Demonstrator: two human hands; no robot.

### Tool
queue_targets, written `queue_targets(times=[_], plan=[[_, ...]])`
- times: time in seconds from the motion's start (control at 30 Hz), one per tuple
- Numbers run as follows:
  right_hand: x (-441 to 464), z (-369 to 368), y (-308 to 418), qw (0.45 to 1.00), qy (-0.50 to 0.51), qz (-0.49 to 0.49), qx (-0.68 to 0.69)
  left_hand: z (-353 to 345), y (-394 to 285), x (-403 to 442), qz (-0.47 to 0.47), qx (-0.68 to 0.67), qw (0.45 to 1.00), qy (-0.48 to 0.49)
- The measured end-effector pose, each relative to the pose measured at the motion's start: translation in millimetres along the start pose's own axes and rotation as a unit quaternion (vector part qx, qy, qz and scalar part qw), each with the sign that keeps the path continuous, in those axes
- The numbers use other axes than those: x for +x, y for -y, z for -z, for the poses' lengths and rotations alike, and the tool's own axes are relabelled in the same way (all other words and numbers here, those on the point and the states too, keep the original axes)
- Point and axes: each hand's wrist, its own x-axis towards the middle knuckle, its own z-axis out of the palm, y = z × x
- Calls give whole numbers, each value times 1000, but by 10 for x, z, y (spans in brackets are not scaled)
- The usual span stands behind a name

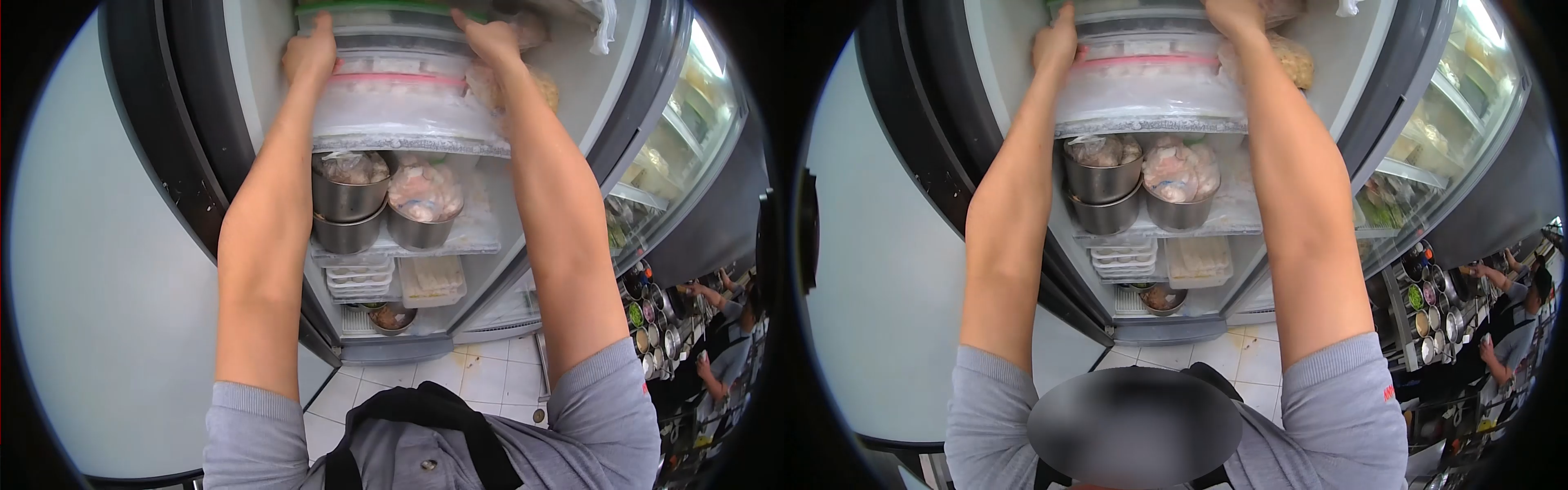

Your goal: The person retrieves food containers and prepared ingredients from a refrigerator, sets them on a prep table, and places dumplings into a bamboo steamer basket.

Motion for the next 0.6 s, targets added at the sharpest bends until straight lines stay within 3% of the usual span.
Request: queue_targets(times=[0.03,0.13,0.27,0.33,0.4,0.43,0.47,0.5,0.53,0.6], plan=[[-87,193,105,993,103,-47,10,-11,-20,-43,-11,2,1000,-25],[3,252,-135,996,82,-18,11,65,-74,-207,-33,25,999,-33],[-324,501,181,997,52,-1,55,186,-47,-252,-69,127,988,-55],[-215,441,68,998,-5,46,-45,159,-40,-237,-42,136,989,-37],[-167,508,-35,997,-9,53,-53,174,-44,-332,-31,117,992,-34],[-114,507,-89,996,48,56,-40,218,-34,-374,-95,178,978,-47],[-70,498,-128,993,104,58,-25,257,-38,-462,-158,240,956,-61],[-93,511,-147,992,102,73,-16,149,-33,-777,-332,337,860,-190],[-83,515,-131,992,98,75,-11,-3,-85,-837,-336,338,857,-194],[-117,486,-120,991,115,72,-15,-218,-73,-889,-592,423,673,-134]])
